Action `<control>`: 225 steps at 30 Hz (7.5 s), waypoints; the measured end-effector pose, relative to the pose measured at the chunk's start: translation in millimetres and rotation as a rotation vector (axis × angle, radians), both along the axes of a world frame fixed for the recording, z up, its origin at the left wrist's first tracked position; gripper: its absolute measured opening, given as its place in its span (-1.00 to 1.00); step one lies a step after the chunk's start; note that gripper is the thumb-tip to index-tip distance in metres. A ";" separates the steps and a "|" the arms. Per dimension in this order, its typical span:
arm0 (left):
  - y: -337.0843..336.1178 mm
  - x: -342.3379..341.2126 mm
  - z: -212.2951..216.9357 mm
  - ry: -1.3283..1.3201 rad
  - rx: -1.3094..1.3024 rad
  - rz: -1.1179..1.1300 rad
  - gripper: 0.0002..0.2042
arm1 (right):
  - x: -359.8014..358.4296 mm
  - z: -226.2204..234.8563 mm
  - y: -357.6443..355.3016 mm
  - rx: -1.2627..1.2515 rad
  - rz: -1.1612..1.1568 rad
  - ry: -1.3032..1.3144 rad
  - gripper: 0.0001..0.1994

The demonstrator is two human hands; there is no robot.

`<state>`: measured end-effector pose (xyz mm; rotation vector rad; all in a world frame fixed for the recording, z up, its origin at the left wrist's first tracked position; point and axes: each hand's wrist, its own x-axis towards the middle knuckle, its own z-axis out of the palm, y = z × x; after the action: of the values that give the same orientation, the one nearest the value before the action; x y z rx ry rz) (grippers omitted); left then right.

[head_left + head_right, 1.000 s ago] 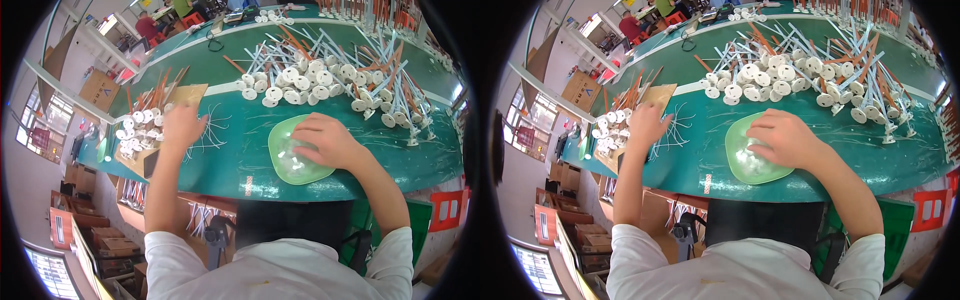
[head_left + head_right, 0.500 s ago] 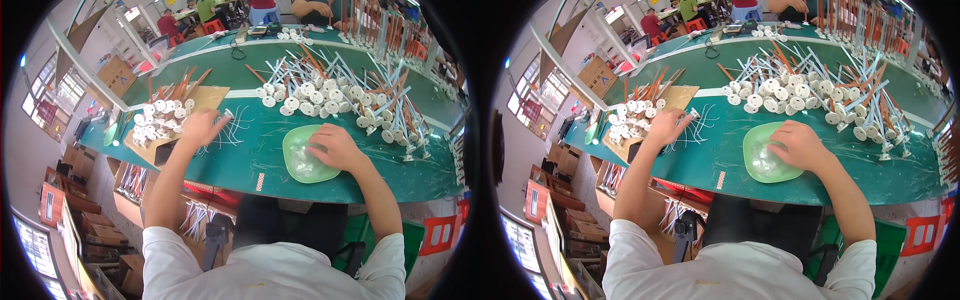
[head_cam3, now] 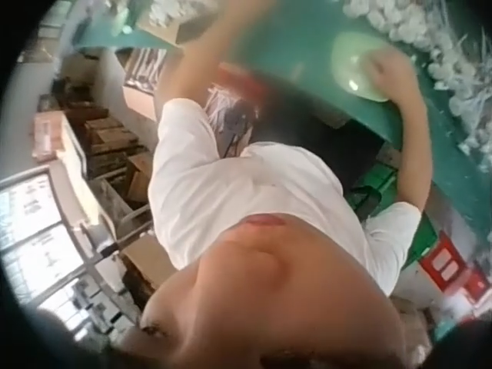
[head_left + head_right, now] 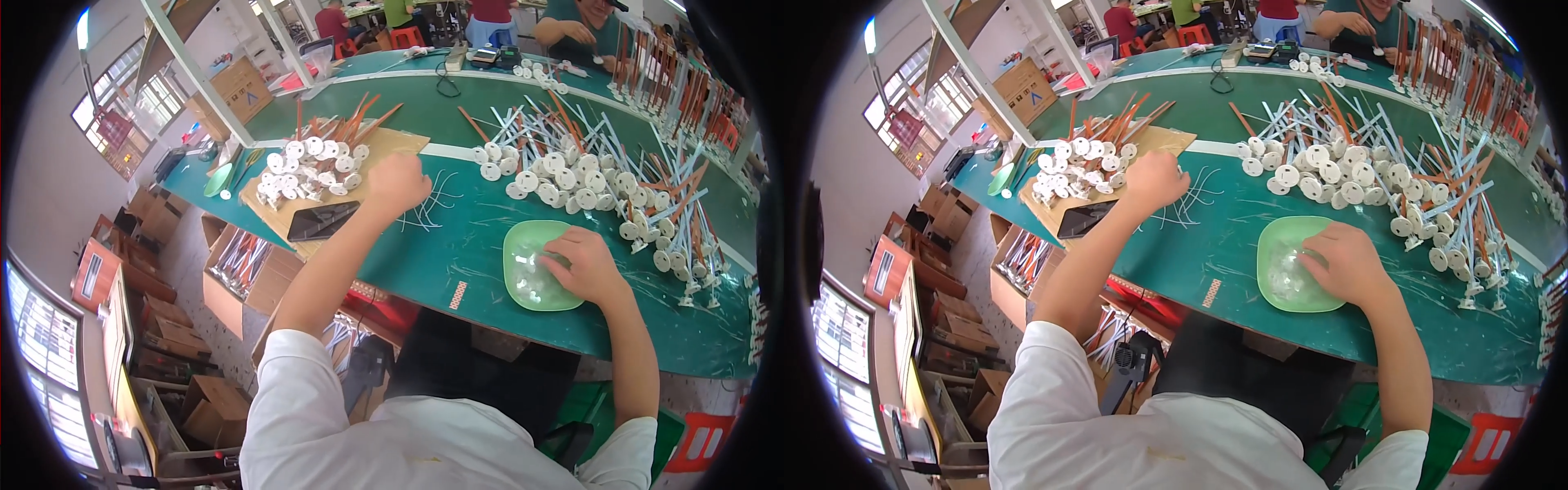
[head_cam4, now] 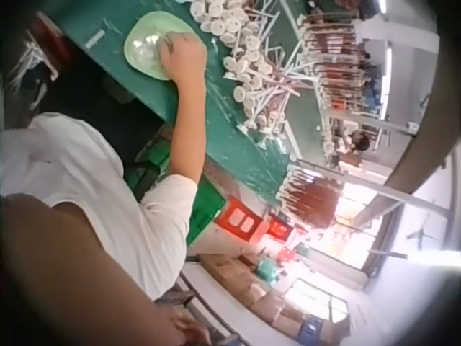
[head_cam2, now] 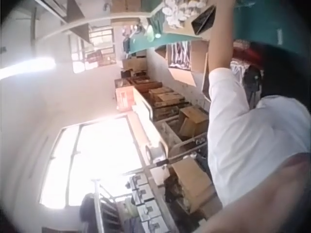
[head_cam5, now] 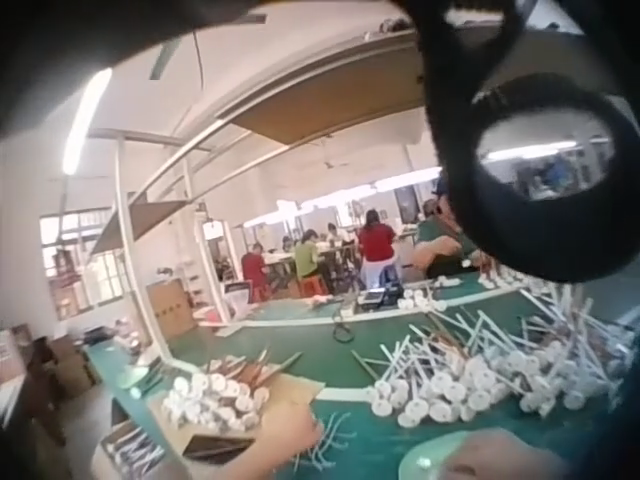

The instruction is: Assembling LED light strips by attaching plastic caps to individual LED components.

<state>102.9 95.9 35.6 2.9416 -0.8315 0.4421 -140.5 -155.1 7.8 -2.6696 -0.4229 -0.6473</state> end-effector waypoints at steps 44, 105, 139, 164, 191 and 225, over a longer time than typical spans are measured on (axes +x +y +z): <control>75.3 182.0 31.2 -0.083 0.570 -0.127 -0.69 | 7.2 -1.7 3.1 0.078 -0.019 0.085 -0.86; 116.1 141.7 64.9 -0.287 -0.243 -0.453 -0.73 | 330.6 6.0 201.4 0.056 -0.043 0.072 -0.21; -82.8 -84.1 0.3 0.416 -0.784 -1.193 -0.43 | 31.4 44.0 37.8 0.132 -0.077 -0.496 -0.75; -100.3 -87.2 -58.3 0.687 -0.910 -0.915 -0.83 | 11.3 22.4 1.4 0.176 -0.253 -0.074 -0.79; -98.4 -100.8 -52.3 0.618 -0.765 -1.065 -0.91 | -1.7 9.0 -18.6 0.689 -0.104 0.310 -0.85; -91.9 -106.9 -45.6 0.516 -0.779 -1.074 -0.76 | 6.2 -19.0 6.2 0.243 -0.094 -0.476 -0.85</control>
<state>-4.0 4.0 -10.0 1.4857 -1.4921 -0.0822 -134.2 -148.9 -11.1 -2.3017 -0.3153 -1.2836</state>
